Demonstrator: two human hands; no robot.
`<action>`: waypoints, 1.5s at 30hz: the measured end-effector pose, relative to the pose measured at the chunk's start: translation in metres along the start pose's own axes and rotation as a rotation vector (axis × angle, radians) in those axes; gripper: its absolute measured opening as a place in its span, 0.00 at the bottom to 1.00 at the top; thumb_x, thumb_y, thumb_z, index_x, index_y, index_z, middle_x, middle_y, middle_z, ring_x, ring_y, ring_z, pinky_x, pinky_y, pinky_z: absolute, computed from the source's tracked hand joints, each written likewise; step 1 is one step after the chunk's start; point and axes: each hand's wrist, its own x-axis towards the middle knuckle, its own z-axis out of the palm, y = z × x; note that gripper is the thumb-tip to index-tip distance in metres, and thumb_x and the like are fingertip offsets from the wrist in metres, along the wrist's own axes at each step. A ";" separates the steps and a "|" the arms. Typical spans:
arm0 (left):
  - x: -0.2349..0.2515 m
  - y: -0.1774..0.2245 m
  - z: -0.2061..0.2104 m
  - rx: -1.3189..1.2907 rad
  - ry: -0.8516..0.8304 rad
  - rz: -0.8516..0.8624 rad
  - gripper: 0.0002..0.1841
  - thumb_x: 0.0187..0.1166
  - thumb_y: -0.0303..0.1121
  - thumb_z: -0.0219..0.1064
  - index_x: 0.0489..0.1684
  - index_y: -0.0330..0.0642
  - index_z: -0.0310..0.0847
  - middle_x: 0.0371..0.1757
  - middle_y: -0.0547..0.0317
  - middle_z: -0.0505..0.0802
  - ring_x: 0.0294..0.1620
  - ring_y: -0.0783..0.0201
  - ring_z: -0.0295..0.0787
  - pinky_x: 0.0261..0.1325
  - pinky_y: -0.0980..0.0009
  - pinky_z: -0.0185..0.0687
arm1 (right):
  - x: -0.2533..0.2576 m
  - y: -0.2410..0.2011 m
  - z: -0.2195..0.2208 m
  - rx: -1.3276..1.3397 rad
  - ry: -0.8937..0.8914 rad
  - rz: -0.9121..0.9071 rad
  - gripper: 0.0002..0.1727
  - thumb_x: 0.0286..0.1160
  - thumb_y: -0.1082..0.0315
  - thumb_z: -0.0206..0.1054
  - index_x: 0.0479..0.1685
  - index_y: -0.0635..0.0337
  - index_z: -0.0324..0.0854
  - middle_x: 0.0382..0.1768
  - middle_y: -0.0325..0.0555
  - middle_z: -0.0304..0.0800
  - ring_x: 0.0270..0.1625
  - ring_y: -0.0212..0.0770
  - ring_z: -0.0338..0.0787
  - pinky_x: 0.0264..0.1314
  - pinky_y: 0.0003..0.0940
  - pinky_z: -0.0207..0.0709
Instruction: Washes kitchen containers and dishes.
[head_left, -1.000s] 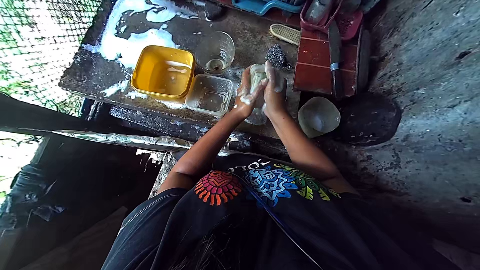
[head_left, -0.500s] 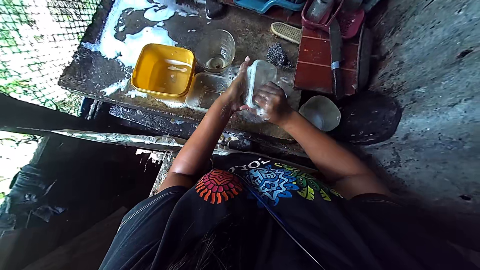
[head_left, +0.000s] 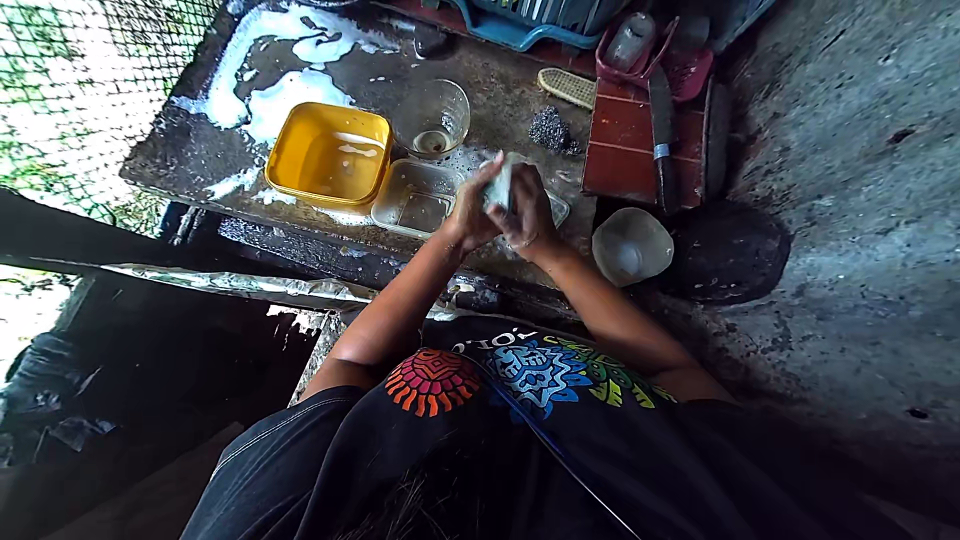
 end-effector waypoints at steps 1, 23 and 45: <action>-0.003 0.010 0.003 -0.023 0.016 -0.077 0.24 0.94 0.50 0.37 0.49 0.49 0.79 0.35 0.63 0.91 0.37 0.69 0.91 0.43 0.68 0.89 | -0.004 0.014 -0.004 -0.093 -0.032 -0.163 0.31 0.76 0.44 0.68 0.45 0.71 0.89 0.58 0.69 0.88 0.67 0.65 0.84 0.74 0.57 0.72; -0.009 0.007 0.027 0.106 0.239 -0.122 0.20 0.95 0.42 0.35 0.49 0.47 0.75 0.33 0.66 0.86 0.34 0.74 0.84 0.40 0.74 0.84 | -0.013 -0.013 0.003 -0.025 0.093 0.135 0.36 0.70 0.46 0.73 0.59 0.77 0.82 0.61 0.70 0.87 0.69 0.59 0.85 0.77 0.49 0.74; -0.003 0.016 0.027 -0.013 0.412 0.298 0.15 0.94 0.38 0.44 0.46 0.46 0.77 0.34 0.66 0.87 0.38 0.73 0.87 0.45 0.71 0.86 | -0.001 0.007 -0.030 0.437 0.374 0.746 0.29 0.83 0.47 0.65 0.65 0.65 0.82 0.58 0.49 0.89 0.62 0.35 0.86 0.68 0.38 0.79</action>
